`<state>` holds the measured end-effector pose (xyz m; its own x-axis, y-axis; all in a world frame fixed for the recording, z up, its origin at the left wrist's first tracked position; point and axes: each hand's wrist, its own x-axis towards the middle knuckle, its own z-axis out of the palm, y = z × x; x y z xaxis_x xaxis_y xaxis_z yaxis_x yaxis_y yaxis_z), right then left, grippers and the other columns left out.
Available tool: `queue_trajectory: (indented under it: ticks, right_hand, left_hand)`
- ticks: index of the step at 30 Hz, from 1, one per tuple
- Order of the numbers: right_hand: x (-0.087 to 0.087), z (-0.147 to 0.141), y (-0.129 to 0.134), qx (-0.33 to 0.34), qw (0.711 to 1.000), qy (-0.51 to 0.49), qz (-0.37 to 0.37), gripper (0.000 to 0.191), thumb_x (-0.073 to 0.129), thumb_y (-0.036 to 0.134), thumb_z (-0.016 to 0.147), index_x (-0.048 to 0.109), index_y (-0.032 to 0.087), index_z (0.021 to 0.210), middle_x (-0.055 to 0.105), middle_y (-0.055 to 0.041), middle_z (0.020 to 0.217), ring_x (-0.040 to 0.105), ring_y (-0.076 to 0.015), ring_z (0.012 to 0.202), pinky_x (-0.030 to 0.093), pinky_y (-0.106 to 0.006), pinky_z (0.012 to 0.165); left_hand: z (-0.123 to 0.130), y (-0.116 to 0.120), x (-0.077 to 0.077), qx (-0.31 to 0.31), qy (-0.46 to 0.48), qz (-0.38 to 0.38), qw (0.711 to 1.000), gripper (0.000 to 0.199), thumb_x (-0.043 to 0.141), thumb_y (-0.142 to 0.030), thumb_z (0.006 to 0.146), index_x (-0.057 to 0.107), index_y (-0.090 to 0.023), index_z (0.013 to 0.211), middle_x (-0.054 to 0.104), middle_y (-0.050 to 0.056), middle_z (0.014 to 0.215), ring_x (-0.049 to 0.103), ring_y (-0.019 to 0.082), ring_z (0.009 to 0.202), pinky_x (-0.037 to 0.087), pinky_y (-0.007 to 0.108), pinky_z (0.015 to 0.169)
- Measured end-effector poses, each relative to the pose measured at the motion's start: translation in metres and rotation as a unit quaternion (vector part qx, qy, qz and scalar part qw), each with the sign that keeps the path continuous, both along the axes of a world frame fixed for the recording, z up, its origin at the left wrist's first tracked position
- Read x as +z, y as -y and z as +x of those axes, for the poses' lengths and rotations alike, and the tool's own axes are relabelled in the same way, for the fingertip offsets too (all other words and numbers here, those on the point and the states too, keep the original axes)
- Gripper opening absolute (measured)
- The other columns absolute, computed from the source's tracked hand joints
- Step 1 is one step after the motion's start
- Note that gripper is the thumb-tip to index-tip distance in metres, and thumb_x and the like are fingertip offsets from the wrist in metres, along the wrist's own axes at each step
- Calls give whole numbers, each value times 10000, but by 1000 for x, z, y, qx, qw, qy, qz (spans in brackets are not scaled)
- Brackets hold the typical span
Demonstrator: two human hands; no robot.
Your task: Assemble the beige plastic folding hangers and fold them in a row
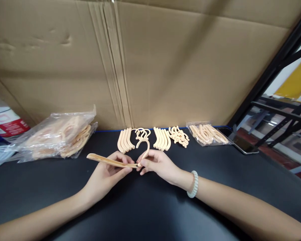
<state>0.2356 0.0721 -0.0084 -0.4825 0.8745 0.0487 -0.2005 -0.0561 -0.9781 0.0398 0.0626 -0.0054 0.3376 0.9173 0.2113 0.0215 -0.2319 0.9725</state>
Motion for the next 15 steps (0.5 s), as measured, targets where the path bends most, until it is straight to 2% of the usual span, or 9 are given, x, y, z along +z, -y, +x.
queue_trajectory:
  ticks: [7,15]
  right_hand:
    - [3,0,0,17,999,42,-9,217,703,333,794,618,133,800,672,-24,710,664,-130,692,533,-274,668]
    - [9,0,3,31,997,66,-1,242,698,365,789,622,135,783,667,-16,693,663,-126,677,540,-277,675]
  left_hand:
    - [0,3,0,-5,9,-12,1000,188,688,-253,760,510,-194,744,650,20,793,652,180,752,543,328,716]
    - [-1,9,2,25,-50,54,997,175,700,-232,770,545,-193,697,666,13,734,675,188,707,523,292,634]
